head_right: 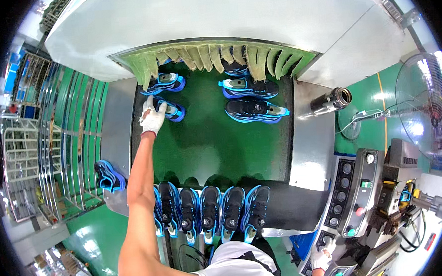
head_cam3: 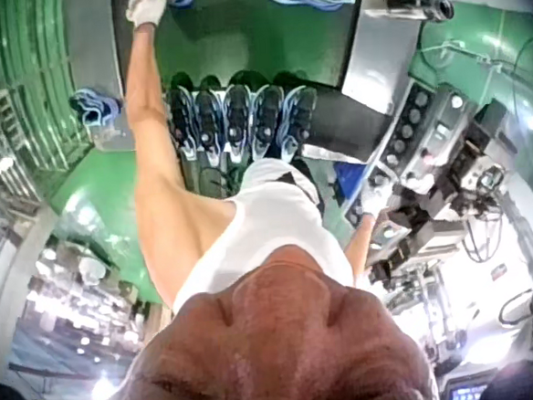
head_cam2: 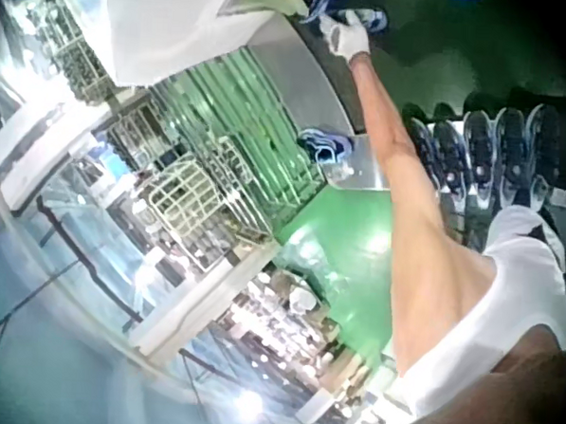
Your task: The person picks up shoes from a conveyor belt, places them individually into a pressing machine to shape them, and then feeds the shoes into a heat tunnel machine.
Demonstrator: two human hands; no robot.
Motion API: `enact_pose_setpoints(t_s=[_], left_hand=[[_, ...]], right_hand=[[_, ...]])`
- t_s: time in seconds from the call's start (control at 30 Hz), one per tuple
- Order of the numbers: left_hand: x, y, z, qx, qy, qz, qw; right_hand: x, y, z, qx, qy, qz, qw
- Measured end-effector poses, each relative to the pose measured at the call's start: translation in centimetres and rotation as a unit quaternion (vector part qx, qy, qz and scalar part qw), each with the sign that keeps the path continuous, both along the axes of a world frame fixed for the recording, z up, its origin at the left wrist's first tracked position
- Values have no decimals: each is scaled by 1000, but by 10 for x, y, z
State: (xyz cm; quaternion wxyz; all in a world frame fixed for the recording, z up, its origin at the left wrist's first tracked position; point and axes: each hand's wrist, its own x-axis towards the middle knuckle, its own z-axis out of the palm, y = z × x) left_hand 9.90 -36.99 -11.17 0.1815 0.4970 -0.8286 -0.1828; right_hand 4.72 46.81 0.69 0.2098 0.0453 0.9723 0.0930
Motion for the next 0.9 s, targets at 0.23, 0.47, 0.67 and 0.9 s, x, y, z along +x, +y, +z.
enact_pose_setpoints(t_s=[0.23,0.47,0.67,0.9], left_hand=[[10,24,-12,-102,15,-66,992],[10,160,41,-23,11,-270,962],[-51,411,156,29,49,-618,784],[-97,646,284,62,122,-860,492]], right_hand=[[31,-6,-34,-100,-72,-103,987],[30,-149,36,-371,-68,-21,926],[9,-213,83,-353,-1,136,926],[30,-29,78,-487,285,3,826]])
